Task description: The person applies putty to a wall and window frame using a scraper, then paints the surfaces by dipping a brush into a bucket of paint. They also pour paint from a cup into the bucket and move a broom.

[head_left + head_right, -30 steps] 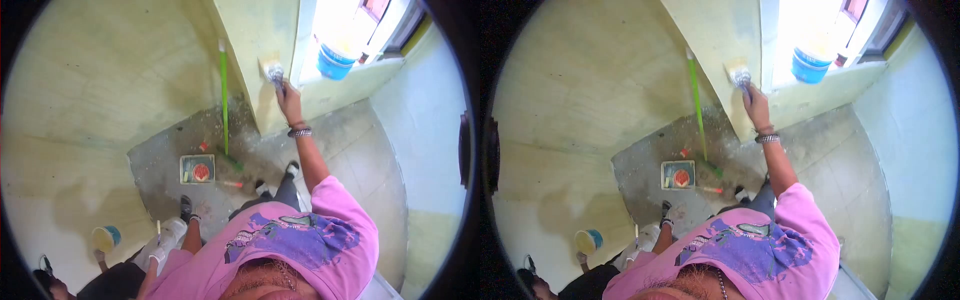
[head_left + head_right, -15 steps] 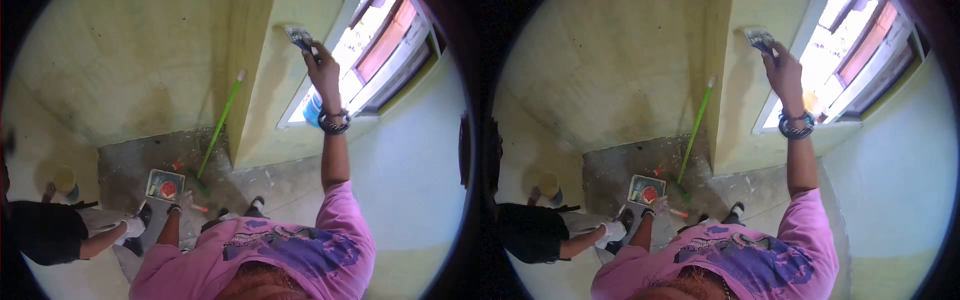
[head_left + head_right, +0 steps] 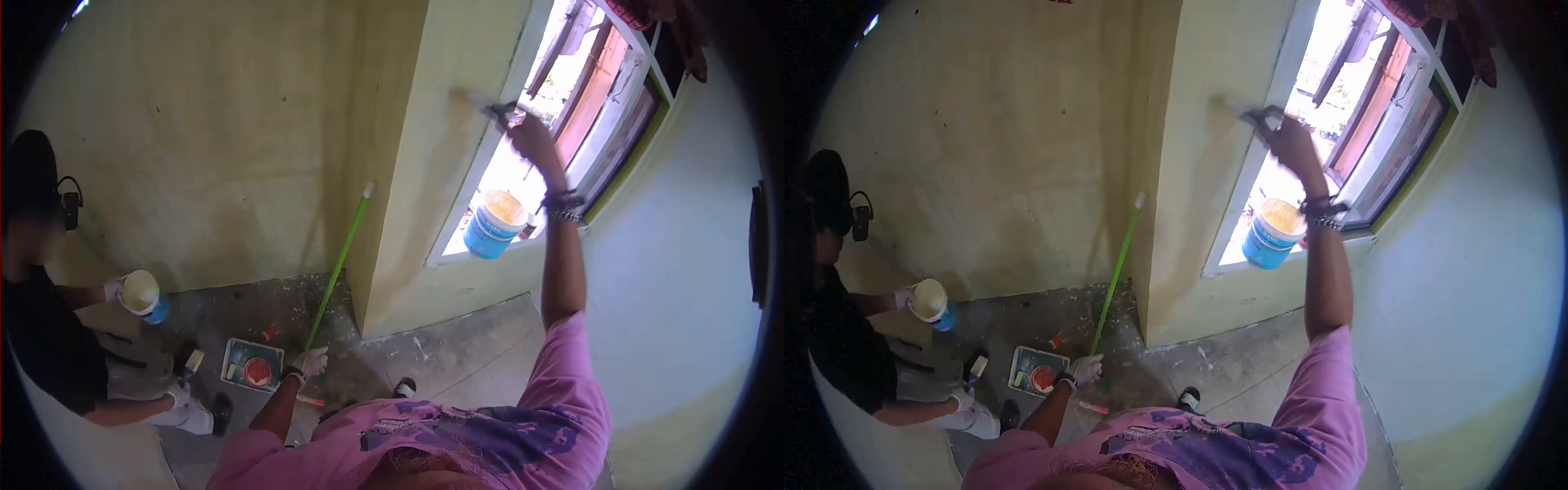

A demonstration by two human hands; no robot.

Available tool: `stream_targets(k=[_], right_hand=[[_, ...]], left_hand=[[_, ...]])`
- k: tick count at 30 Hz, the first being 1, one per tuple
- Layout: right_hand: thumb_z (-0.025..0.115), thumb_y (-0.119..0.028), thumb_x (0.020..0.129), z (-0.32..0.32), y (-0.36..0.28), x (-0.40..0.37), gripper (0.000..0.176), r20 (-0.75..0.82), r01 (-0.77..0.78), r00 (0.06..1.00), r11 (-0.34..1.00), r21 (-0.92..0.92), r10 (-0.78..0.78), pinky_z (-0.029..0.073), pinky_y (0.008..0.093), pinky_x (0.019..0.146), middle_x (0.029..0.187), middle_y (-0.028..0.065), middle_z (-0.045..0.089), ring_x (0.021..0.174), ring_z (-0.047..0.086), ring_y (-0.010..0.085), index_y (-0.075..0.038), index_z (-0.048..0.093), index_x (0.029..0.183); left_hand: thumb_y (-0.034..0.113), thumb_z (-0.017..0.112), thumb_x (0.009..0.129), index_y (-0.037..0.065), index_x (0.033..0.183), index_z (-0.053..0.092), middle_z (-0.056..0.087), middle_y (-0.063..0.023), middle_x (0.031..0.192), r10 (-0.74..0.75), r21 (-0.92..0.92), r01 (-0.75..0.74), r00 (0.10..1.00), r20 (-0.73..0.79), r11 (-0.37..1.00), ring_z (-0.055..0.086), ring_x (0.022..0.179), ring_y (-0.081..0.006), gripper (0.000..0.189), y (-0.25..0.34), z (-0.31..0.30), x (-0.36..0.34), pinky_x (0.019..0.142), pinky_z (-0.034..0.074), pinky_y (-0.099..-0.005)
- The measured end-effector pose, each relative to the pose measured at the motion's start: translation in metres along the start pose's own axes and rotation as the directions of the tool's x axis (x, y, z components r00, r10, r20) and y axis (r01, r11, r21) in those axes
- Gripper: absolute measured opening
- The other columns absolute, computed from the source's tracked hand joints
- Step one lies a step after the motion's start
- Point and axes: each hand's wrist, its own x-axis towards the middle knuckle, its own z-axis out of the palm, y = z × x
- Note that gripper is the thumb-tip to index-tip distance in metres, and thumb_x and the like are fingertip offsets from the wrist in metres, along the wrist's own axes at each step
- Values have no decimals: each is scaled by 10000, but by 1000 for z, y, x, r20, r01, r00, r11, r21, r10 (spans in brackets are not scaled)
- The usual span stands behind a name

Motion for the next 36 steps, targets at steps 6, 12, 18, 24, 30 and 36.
stream_targets(k=[6, 12, 18, 24, 30, 36], right_hand=[[590, -247, 876, 64, 19, -14, 301, -363, 91, 930, 993, 76, -57, 408, 306, 466, 635, 119, 609, 502, 547, 180, -45, 561, 1097], [604, -165, 830, 266, 153, -245, 280, 28, 183, 982, 974, 134, -189, 475, 391, 549, 609, 179, 592, 562, 621, 290, -37, 589, 1079], [565, -155, 873, 270, 64, -370, 296, 500, -651, 728, 700, 294, 468, 397, 288, 414, 608, 61, 577, 464, 513, 115, -78, 495, 1150], [507, -177, 914, 253, 70, -387, 310, 534, -607, 771, 656, 449, 348, 419, 292, 439, 640, 75, 578, 498, 536, 141, -42, 448, 1187], [569, -228, 877, 176, 203, -375, 324, 518, -653, 753, 565, 504, 406, 474, 345, 518, 651, 130, 602, 551, 615, 210, -33, 530, 1133], [628, -243, 846, 97, 432, -344, 265, 296, -672, 739, 623, 401, 606, 487, 301, 519, 692, 92, 641, 538, 618, 160, 0, 598, 947]], left_hand=[[260, 490, 931, 118, 1178, 533, 544, 12, 750, 186, 88, -193, 979, 79, 977, 518, 626, -105, 288, 0, 13, 14, 531, 427, -258], [321, 495, 935, 121, 1250, 505, 596, -42, 897, 338, -39, -337, 919, 204, 941, 575, 733, -132, 374, 2, 57, 21, 626, 480, -254], [431, 441, 951, 113, 1148, 554, 611, -26, 957, 238, 34, -249, 951, 199, 968, 597, 835, -137, 391, 80, 145, -28, 708, 479, -264], [413, 420, 967, 109, 1100, 571, 610, -8, 967, 357, -412, -224, 891, 279, 883, 594, 870, -127, 365, 93, 223, 1, 724, 469, -252], [283, 514, 940, 44, 1099, 558, 576, -15, 838, 314, -503, -220, 943, 109, 836, 562, 718, -112, 290, 128, 302, 18, 634, 465, -276], [205, 531, 924, 122, 837, 470, 412, 68, 668, 253, -462, -200, 966, 54, 864, 408, 566, -34, 135, 137, 317, 44, 499, 331, -187]])
